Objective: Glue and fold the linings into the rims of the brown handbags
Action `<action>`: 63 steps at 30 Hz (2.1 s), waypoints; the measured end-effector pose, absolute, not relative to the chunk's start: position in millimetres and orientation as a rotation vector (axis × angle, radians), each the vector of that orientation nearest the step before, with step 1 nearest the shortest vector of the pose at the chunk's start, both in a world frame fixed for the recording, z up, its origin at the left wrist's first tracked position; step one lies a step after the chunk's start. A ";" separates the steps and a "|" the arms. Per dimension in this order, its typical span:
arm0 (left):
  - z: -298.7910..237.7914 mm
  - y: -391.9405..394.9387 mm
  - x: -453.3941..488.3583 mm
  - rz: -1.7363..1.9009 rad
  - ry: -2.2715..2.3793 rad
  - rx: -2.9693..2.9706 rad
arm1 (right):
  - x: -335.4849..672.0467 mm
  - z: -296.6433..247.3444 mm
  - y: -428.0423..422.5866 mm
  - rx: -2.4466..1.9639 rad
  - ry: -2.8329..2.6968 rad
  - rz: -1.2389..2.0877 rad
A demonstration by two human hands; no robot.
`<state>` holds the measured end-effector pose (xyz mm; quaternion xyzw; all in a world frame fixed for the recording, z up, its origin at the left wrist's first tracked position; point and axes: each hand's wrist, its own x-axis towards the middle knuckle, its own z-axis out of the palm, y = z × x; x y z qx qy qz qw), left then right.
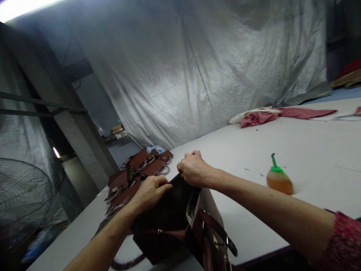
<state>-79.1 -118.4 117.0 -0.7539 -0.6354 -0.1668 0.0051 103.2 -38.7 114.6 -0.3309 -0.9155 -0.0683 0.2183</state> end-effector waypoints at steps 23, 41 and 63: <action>117.6 -80.8 -74.6 -0.612 -2.102 -2.352 | 119.3 112.6 -26.3 -0.881 -2.219 0.210; 118.2 -83.2 -76.6 -0.615 -2.194 -2.258 | 95.9 123.2 -24.1 -0.858 -2.614 -0.013; 119.9 -87.3 -72.8 -0.615 -2.149 -2.359 | 93.2 117.7 -22.1 -0.901 -2.514 -0.153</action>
